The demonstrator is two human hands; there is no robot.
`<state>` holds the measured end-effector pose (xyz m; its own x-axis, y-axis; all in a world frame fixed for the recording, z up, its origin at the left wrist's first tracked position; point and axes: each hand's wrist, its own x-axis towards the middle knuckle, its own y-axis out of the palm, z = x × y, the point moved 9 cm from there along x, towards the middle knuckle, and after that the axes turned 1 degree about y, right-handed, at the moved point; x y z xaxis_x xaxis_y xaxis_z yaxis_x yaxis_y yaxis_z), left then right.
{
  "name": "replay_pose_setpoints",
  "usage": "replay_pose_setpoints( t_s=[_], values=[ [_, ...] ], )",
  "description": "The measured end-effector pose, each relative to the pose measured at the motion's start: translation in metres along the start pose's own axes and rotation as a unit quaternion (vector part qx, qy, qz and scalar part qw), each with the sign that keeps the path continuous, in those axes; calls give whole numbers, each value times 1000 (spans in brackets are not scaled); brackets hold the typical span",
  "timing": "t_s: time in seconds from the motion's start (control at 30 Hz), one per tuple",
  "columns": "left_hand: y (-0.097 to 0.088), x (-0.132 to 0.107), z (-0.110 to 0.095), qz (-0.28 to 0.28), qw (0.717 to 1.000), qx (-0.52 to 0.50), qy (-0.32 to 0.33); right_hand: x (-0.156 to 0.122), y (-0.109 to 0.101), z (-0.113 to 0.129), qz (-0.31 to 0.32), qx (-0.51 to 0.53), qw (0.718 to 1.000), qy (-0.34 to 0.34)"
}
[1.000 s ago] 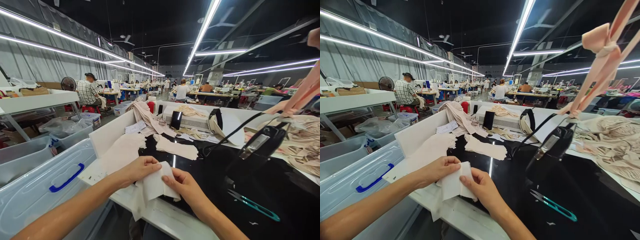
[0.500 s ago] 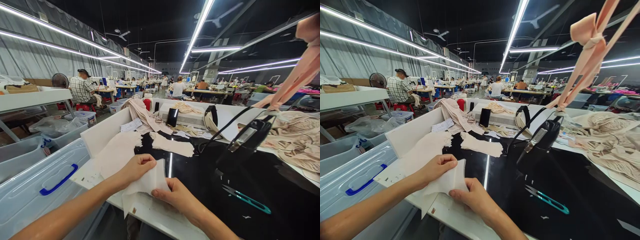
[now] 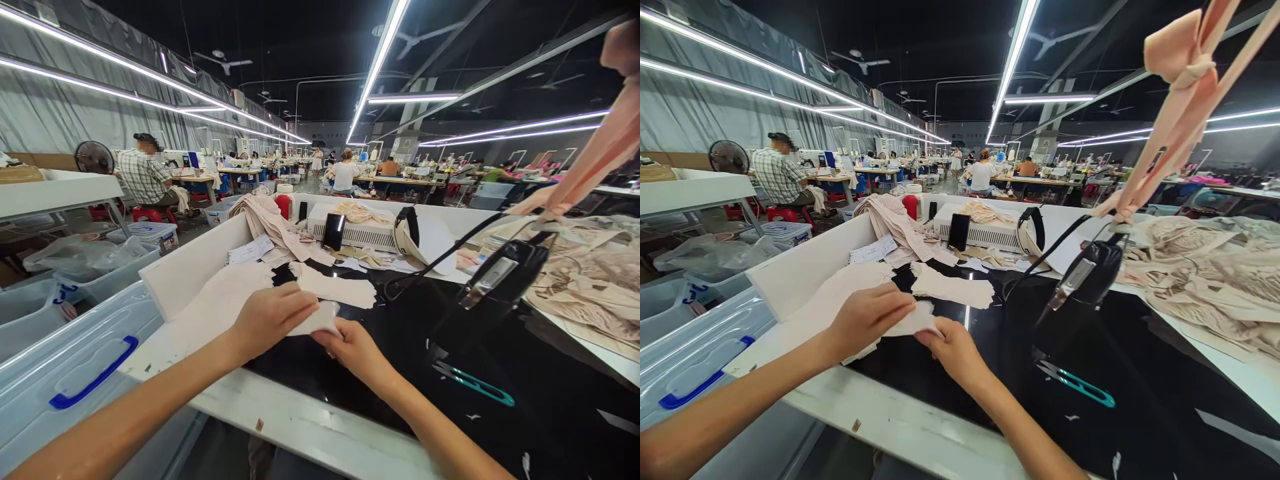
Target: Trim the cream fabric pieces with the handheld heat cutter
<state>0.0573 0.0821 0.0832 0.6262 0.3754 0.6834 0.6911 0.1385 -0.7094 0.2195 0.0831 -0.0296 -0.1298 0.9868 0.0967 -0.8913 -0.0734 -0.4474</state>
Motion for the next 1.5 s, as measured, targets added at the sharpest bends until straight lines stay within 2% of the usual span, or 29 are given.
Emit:
replay_pose_setpoints(
  t_s=[0.07,0.13,0.2,0.27,0.4,0.57,0.67,0.83,1.0,1.1,1.2,1.37,1.5],
  values=[
    [13,-12,-28,7,986,79,147,6,-15,1,-25,-69,997,-28],
    [37,-31,-44,40,969,108,219,6,-23,0,-35,-141,988,-47],
    [61,-46,-46,77,968,110,210,3,-25,-3,-33,-206,976,-56],
    [81,-58,-43,115,973,106,172,-2,-26,-6,-28,-266,961,-62],
    [100,-71,-38,156,976,87,124,-2,-34,-14,-45,-376,924,-59],
    [98,-74,-37,164,977,67,120,3,-63,-21,-109,-476,872,-27],
    [96,-76,-38,164,977,66,121,-2,-68,-16,-135,-492,859,-37],
    [98,-77,-46,165,980,49,96,-23,-47,0,-132,-469,867,-103],
    [94,-72,-54,181,981,-48,45,-60,-27,14,-132,-412,883,-182],
    [83,-67,-40,158,984,-84,-15,-87,-24,21,-142,-370,888,-232],
    [74,-68,-18,145,986,-54,-55,-103,-17,19,-114,-378,885,-248],
    [69,-80,2,165,985,31,-36,-112,-6,8,-83,-385,886,-243],
    [61,-85,4,168,983,68,-39,-122,-21,16,-111,-352,893,-257]
  ],
)
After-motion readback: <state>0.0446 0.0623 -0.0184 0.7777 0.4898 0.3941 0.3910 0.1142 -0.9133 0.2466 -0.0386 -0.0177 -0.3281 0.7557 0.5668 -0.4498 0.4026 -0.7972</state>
